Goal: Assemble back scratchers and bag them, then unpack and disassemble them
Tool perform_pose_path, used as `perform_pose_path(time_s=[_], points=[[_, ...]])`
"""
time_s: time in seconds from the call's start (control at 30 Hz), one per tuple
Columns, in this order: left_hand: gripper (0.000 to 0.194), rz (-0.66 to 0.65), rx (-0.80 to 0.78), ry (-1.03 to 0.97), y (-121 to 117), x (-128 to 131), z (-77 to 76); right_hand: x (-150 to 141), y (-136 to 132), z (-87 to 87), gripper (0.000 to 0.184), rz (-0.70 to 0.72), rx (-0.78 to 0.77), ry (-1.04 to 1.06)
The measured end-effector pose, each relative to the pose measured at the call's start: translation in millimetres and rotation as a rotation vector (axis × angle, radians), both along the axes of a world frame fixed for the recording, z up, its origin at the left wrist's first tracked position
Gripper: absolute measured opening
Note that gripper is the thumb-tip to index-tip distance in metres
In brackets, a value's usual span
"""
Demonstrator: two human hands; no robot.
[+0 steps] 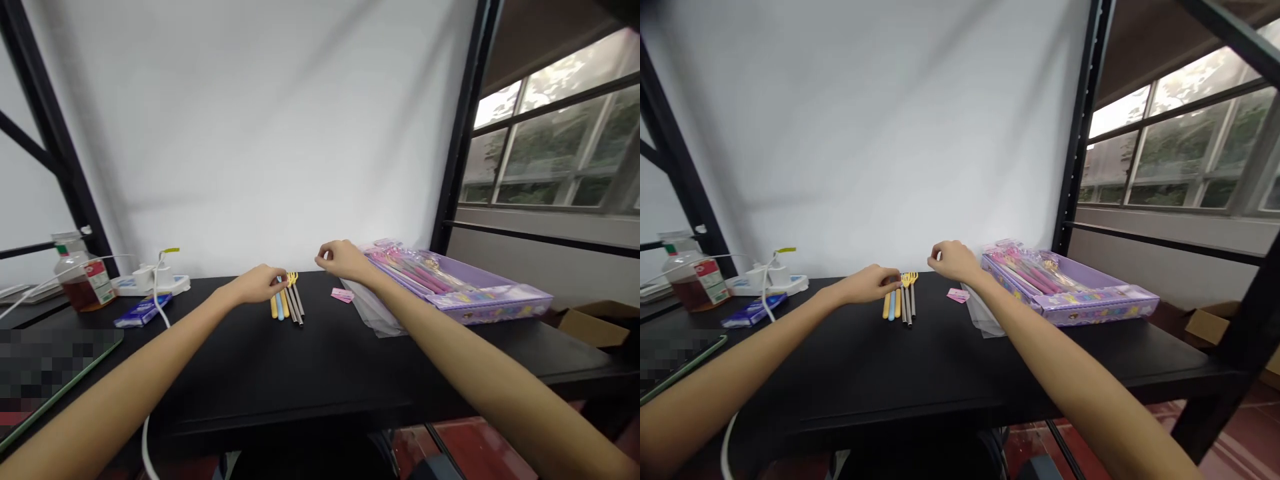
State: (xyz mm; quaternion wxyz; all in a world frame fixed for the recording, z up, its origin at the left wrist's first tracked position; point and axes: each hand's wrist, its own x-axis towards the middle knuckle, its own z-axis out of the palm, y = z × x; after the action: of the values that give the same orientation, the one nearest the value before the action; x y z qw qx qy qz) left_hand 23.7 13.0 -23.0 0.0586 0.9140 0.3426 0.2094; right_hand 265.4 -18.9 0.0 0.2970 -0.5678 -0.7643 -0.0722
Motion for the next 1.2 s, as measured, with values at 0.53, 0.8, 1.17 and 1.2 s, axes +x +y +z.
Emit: perform_pose_path(time_s=[0.53, 0.8, 1.17, 1.2], points=[[0.015, 0.191, -0.034, 0.101, -8.1, -20.2, -25.3, -36.7, -1.2, -63.0, 0.013, 0.115, -0.236, -0.19], [0.017, 0.305, -0.001, 0.178, -9.0, -18.7, -24.3, -18.5, -0.9, -55.2, 0.025, -0.027, -0.421, -0.063], [0.047, 0.323, -0.039, 0.109, 2.3, -19.5, -36.2, -11.2, 0.9, -58.9, 0.035, 0.004, -0.415, 0.046], [0.049, 0.306, -0.05, 0.091, 4.3, -20.6, -36.3, -11.3, 2.0, -58.9, 0.035, 0.007, -0.381, 0.047]])
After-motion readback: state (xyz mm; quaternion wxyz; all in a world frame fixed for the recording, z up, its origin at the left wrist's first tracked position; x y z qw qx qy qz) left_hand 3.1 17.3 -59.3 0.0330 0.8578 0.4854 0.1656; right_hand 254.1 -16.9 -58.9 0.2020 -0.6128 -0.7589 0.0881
